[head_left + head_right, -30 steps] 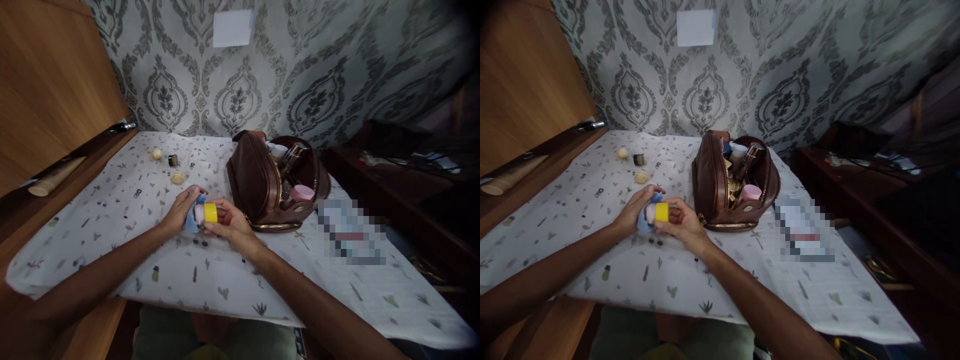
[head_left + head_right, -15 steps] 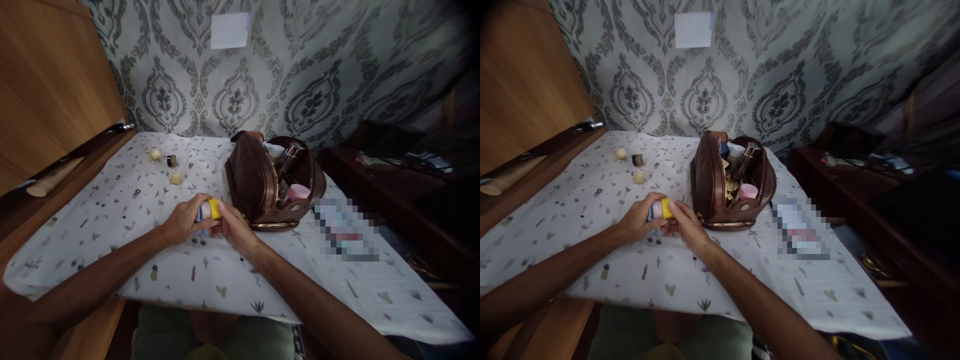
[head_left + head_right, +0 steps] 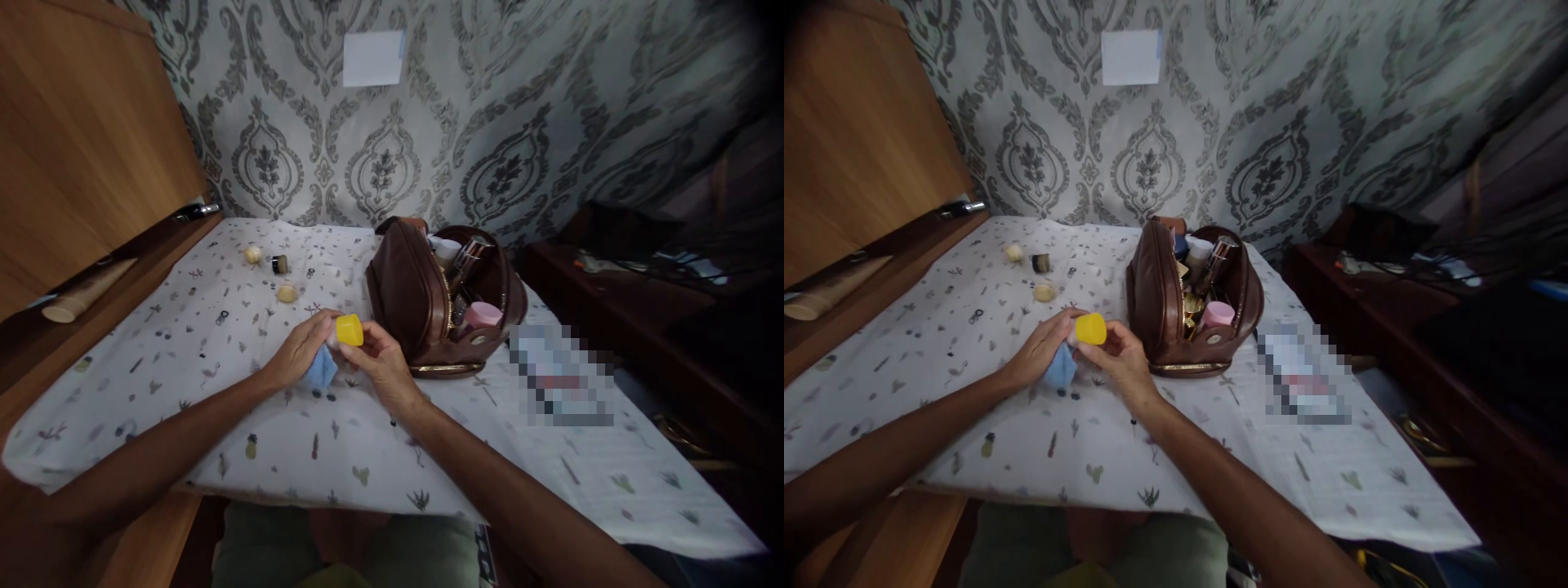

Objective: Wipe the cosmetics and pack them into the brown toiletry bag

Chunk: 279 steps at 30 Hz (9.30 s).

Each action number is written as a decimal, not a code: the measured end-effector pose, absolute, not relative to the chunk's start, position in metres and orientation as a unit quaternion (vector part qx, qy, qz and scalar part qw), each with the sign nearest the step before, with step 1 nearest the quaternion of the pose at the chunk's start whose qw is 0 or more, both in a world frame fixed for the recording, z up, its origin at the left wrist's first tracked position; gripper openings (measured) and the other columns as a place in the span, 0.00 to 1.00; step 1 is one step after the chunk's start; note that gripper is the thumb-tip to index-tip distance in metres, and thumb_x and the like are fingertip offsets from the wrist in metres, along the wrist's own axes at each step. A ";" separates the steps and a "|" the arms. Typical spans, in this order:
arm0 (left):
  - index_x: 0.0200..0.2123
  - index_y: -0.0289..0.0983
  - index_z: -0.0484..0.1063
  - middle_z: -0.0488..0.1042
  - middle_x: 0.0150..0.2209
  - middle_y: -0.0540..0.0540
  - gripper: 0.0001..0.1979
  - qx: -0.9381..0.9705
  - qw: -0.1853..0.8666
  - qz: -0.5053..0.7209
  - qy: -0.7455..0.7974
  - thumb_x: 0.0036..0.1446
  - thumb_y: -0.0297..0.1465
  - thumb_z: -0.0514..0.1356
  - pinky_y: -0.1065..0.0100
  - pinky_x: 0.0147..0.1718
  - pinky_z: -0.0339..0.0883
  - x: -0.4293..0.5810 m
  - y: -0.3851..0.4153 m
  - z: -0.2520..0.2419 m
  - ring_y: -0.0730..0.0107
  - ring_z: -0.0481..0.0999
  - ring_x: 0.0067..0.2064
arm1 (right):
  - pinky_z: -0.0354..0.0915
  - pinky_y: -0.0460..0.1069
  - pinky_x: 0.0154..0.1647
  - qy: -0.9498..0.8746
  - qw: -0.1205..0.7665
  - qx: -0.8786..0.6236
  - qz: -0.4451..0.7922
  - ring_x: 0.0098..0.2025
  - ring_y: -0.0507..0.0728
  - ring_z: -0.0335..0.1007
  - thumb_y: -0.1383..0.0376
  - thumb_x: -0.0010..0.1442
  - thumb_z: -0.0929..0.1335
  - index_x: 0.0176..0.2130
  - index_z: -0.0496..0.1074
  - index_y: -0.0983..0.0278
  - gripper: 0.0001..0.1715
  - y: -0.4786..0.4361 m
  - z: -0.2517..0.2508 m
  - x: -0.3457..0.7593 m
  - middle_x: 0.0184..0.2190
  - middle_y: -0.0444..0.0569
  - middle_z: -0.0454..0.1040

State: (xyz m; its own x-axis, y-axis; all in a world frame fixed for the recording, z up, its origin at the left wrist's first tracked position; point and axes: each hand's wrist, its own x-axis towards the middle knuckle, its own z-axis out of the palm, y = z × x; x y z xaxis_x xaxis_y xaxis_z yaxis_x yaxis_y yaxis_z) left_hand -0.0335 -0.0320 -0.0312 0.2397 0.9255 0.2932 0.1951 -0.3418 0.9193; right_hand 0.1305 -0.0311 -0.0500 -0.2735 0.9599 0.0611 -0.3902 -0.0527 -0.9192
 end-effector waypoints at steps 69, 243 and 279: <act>0.61 0.37 0.60 0.73 0.50 0.39 0.31 0.820 0.181 0.387 0.380 0.63 0.52 0.54 0.63 0.45 0.68 -0.052 -0.034 -0.040 0.60 0.75 0.45 | 0.68 0.43 0.26 -0.371 0.439 -0.250 0.779 0.28 0.50 0.74 0.53 0.50 0.79 0.36 0.71 0.62 0.22 -0.037 -0.043 0.136 0.28 0.42 0.76; 0.52 0.39 0.68 0.72 0.46 0.45 0.20 0.815 0.233 0.317 0.425 0.55 0.34 0.63 0.62 0.46 0.67 -0.056 -0.014 -0.017 0.60 0.74 0.46 | 0.58 0.43 0.21 -0.443 0.490 -0.324 0.677 0.29 0.51 0.69 0.50 0.45 0.79 0.40 0.74 0.62 0.28 -0.013 -0.055 0.122 0.28 0.42 0.74; 0.51 0.37 0.63 0.77 0.32 0.46 0.30 0.872 -0.018 0.288 0.397 0.65 0.56 0.44 0.66 0.30 0.71 -0.066 -0.014 -0.051 0.62 0.80 0.31 | 0.50 0.42 0.19 -0.428 0.419 -0.296 0.744 0.21 0.46 0.59 0.45 0.43 0.79 0.27 0.71 0.65 0.29 -0.021 -0.042 0.126 0.19 0.39 0.66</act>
State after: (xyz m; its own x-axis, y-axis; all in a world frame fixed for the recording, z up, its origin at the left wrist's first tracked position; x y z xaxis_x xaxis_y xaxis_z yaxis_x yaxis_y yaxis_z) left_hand -0.0660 -0.0144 -0.0505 0.5198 0.6811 0.5157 0.7021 -0.6845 0.1962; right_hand 0.1258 -0.0214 -0.0424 -0.4736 0.8770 -0.0813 -0.3705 -0.2822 -0.8849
